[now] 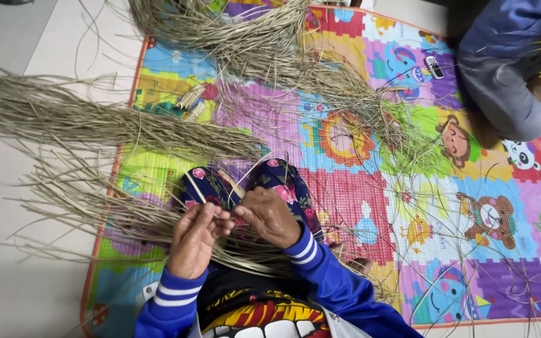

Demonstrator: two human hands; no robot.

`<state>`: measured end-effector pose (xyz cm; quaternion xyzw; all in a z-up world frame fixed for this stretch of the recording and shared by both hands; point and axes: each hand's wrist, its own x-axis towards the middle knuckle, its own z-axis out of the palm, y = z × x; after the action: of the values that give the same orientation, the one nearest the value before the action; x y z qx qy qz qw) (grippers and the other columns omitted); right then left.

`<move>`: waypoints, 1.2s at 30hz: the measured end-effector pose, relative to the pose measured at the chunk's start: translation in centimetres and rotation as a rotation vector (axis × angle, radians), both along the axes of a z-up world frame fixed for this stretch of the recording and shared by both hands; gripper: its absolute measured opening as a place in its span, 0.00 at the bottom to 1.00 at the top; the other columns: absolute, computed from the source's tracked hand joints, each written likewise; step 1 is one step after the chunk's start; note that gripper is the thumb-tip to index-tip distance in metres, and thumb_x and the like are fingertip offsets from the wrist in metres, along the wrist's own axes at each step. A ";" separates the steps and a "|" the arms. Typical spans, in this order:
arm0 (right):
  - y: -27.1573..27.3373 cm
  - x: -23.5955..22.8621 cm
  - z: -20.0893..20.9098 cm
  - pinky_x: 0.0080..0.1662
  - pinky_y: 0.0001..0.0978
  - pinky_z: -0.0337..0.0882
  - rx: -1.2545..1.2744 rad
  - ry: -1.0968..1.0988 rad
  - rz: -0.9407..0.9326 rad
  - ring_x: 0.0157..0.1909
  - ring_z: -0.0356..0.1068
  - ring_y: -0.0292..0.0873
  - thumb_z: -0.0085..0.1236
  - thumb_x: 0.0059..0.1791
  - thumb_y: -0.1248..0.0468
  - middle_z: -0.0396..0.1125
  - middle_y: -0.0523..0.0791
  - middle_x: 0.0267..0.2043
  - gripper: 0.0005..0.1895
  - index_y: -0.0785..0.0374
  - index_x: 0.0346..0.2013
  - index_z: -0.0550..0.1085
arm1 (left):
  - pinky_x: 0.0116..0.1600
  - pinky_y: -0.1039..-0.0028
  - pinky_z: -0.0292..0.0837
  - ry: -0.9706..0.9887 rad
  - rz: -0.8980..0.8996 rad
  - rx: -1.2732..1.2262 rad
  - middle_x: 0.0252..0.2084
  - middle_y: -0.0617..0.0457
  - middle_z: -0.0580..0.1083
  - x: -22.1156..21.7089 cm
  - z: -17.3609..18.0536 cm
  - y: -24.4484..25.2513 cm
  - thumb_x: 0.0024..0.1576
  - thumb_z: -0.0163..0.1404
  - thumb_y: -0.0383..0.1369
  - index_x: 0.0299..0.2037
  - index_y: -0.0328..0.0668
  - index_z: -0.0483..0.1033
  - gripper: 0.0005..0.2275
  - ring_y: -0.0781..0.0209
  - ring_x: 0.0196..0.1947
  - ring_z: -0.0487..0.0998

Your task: Weaving and braiding dried straw fibers together by hand to create a bundle or craft item.

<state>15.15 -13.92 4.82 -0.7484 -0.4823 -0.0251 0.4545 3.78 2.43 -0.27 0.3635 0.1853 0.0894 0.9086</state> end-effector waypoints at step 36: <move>-22.2 11.4 -11.5 0.27 0.24 0.45 1.528 1.908 0.040 0.19 0.45 0.30 0.45 0.62 0.61 0.54 0.35 0.18 0.17 0.65 0.34 0.75 | 0.53 0.83 0.73 -0.329 0.127 -0.449 0.51 0.58 0.81 -6.9 -0.5 13.6 0.77 0.44 0.35 0.57 0.43 0.79 0.10 0.72 0.51 0.82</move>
<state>26.58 -36.13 -6.71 0.0007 0.1720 0.2639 0.9491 -3.09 16.00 -0.77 0.1216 0.0728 0.1606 0.9768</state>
